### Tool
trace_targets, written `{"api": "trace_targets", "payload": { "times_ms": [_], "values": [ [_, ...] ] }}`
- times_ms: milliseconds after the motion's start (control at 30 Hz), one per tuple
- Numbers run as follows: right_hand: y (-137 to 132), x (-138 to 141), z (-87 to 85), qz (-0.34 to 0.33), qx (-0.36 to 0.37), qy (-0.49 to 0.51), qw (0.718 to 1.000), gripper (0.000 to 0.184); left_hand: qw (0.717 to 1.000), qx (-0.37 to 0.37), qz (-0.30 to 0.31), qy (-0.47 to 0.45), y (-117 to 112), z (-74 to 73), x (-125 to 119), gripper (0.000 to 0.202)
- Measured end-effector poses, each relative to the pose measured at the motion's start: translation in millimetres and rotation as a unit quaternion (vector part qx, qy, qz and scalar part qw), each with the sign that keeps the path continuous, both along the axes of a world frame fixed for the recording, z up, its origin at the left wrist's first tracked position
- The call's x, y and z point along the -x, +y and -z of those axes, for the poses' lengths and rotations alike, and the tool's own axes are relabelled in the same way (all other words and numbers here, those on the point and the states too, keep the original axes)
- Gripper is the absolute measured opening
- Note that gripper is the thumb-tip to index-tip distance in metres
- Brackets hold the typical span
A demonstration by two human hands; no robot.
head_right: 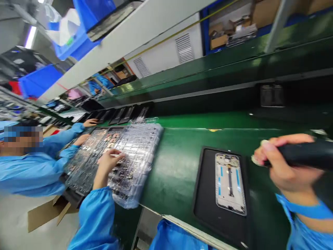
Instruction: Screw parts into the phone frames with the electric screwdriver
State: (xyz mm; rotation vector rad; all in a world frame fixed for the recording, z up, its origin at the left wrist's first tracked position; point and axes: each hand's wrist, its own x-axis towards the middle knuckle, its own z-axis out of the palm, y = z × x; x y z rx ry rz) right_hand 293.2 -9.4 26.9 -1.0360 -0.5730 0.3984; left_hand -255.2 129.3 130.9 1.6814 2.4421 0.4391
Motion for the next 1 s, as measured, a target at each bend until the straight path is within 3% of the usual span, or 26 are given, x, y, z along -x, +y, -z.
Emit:
{"api": "trace_targets", "payload": {
  "times_ms": [100,167,233,333,433,533,667,833,900,1000],
  "values": [
    [4.6,0.4,-0.7,-0.029,-0.040,-0.021,0.999,0.064,0.997,-0.051,0.044,-0.049,0.7,-2.6,-10.5,0.033],
    [3.9,2.5,-2.7,-0.040,-0.068,-0.041,0.996,0.055,0.980,-0.084,0.128,-0.124,-10.1,5.6,-34.0,0.034],
    [3.3,5.2,-4.0,-0.030,-0.086,-0.060,0.994,0.049,0.948,-0.062,0.244,-0.192,-31.9,19.8,-74.5,0.037],
    [4.2,7.3,-3.5,-0.012,-0.093,-0.084,0.992,0.045,0.882,0.058,0.398,-0.246,-75.8,45.1,-156.3,0.022],
    [6.9,5.4,0.2,-0.004,-0.080,-0.094,0.992,0.047,0.818,0.159,0.481,-0.273,-111.9,67.3,-233.9,0.009],
    [9.9,2.2,6.4,-0.010,-0.068,-0.096,0.993,0.049,0.781,0.200,0.540,-0.242,-127.8,84.3,-282.7,0.011],
    [13.7,-0.4,14.8,-0.013,-0.056,-0.091,0.994,0.049,0.775,0.193,0.574,-0.179,-126.4,98.7,-302.6,0.009],
    [17.9,-2.2,17.0,0.003,-0.046,-0.084,0.995,0.050,0.759,0.210,0.585,-0.192,-118.6,104.0,-297.3,0.018],
    [18.6,-2.8,15.7,0.001,-0.045,-0.089,0.995,0.048,0.764,0.212,0.576,-0.200,-118.5,104.4,-295.5,0.023],
    [18.7,-3.3,14.0,0.001,-0.049,-0.101,0.994,0.043,0.776,0.209,0.563,-0.194,-121.1,105.2,-294.6,0.012]
  ]
}}
